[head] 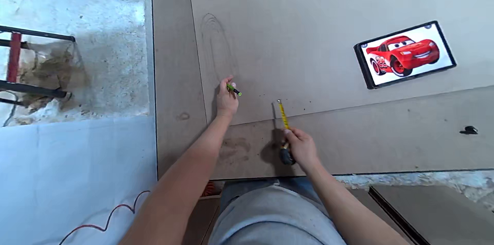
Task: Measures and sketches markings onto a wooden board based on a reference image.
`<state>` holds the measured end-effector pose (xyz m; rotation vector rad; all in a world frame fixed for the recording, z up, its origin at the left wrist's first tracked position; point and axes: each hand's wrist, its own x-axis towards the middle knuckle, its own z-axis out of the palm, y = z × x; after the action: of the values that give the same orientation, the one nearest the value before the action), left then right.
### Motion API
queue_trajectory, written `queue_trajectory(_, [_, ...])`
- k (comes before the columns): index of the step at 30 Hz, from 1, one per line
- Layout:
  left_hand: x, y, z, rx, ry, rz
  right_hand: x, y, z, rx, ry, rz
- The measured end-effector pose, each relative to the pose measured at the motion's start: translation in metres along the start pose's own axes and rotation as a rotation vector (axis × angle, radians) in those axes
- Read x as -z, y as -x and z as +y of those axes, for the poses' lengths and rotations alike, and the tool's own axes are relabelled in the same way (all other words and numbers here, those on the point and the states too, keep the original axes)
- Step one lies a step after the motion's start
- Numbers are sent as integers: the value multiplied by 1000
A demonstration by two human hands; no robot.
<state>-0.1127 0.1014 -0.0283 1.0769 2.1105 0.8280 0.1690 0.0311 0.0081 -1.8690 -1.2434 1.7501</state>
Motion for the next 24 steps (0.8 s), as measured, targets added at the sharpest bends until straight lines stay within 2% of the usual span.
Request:
queue_trajectory(3, [17,18,-13,-137,-111,-189,-58,-4,-24,-16,-66,11])
queue_trajectory(6, [28,34,-18,-430,-270,-389,-95,-18,-39,-42,-54,36])
queue_trajectory(9, [23,35,-26,-668,-345,-496,-116,-32,-47,-80,-33,61])
queue_trajectory(13, [18,13,-35,-712,-474,-552,-125,-36,-47,-121,51,100])
queue_trajectory(16, [14,-6,-32,-747,-520,-526,-127,-27,-33,-127,81,154])
queue_trajectory(20, [6,-24,-37,-810,-476,-516,-126,-22,-10,-112,27,188])
queue_trajectory(24, [2,-26,-47,-891,-453,-474,-125,-24,-14,-135,-40,195])
